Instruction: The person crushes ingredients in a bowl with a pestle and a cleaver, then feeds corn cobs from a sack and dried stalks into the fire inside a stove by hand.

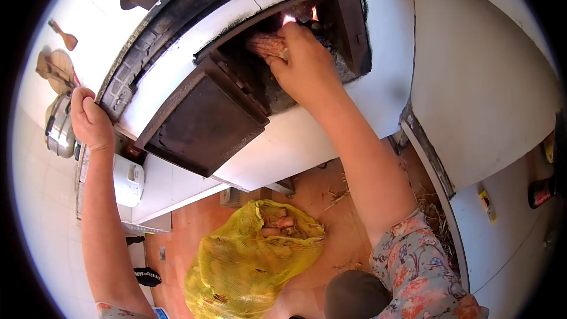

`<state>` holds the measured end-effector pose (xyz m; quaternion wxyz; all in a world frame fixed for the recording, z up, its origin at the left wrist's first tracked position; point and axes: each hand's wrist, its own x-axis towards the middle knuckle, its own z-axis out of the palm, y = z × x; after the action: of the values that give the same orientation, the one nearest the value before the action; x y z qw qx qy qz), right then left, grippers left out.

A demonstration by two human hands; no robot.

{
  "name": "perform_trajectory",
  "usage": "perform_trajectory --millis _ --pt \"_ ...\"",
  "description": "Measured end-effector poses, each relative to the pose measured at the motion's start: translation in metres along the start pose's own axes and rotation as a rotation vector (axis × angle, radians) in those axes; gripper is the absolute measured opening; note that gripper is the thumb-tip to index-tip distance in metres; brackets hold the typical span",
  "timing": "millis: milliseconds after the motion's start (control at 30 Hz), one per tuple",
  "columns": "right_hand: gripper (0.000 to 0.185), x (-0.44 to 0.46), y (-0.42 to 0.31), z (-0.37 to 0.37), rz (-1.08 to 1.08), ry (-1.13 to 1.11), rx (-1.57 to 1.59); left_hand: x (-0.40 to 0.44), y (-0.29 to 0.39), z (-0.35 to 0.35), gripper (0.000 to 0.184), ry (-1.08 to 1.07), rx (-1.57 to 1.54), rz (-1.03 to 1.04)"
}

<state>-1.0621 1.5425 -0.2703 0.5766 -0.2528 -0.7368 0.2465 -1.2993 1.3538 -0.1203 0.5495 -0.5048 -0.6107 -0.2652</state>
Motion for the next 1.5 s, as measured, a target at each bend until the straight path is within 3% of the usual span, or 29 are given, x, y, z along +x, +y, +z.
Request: perform_trajectory --millis 133,267,433,567,633,800,867,900,1133,1200,1500 --pt "0.026 -0.013 -0.001 -0.011 -0.087 0.177 -0.182 0.0 -0.001 -0.001 0.017 -0.007 0.013 0.001" --pt "0.026 -0.002 0.008 0.001 -0.123 0.176 -0.17 0.0 -0.003 0.0 0.017 0.002 -0.005 0.016" --pt "0.028 0.012 0.003 0.018 0.026 0.021 -0.191 0.0 -0.01 -0.002 0.018 -0.039 0.005 0.002" --pt "0.028 0.029 0.016 0.05 0.031 -0.024 -0.237 0.0 -0.009 -0.001 0.018 -0.02 -0.008 0.002" --pt "0.025 0.035 0.015 0.059 -0.067 -0.065 -0.291 0.0 -0.004 -0.001 0.018 -0.01 -0.009 0.011" --pt "0.016 0.038 0.017 0.034 -0.029 -0.188 -0.333 0.002 -0.004 -0.001 0.017 0.018 -0.004 0.064" --pt "0.022 0.031 0.022 0.035 -0.149 0.059 -0.257 0.002 -0.004 -0.001 0.017 0.013 0.003 0.066" --pt "0.026 0.029 0.026 0.035 -0.093 0.079 -0.216 0.001 -0.003 -0.001 0.017 0.014 0.006 0.065" --pt "0.031 0.035 0.03 0.026 -0.111 0.128 -0.275 0.002 -0.004 -0.002 0.017 -0.043 -0.012 0.008" --pt "0.032 0.039 0.03 0.033 -0.01 -0.061 -0.44 0.002 0.003 -0.001 0.016 0.019 -0.031 0.063" --pt "0.04 0.035 0.025 0.02 -0.115 0.023 -0.525 0.0 0.002 -0.001 0.017 0.002 0.003 0.0"
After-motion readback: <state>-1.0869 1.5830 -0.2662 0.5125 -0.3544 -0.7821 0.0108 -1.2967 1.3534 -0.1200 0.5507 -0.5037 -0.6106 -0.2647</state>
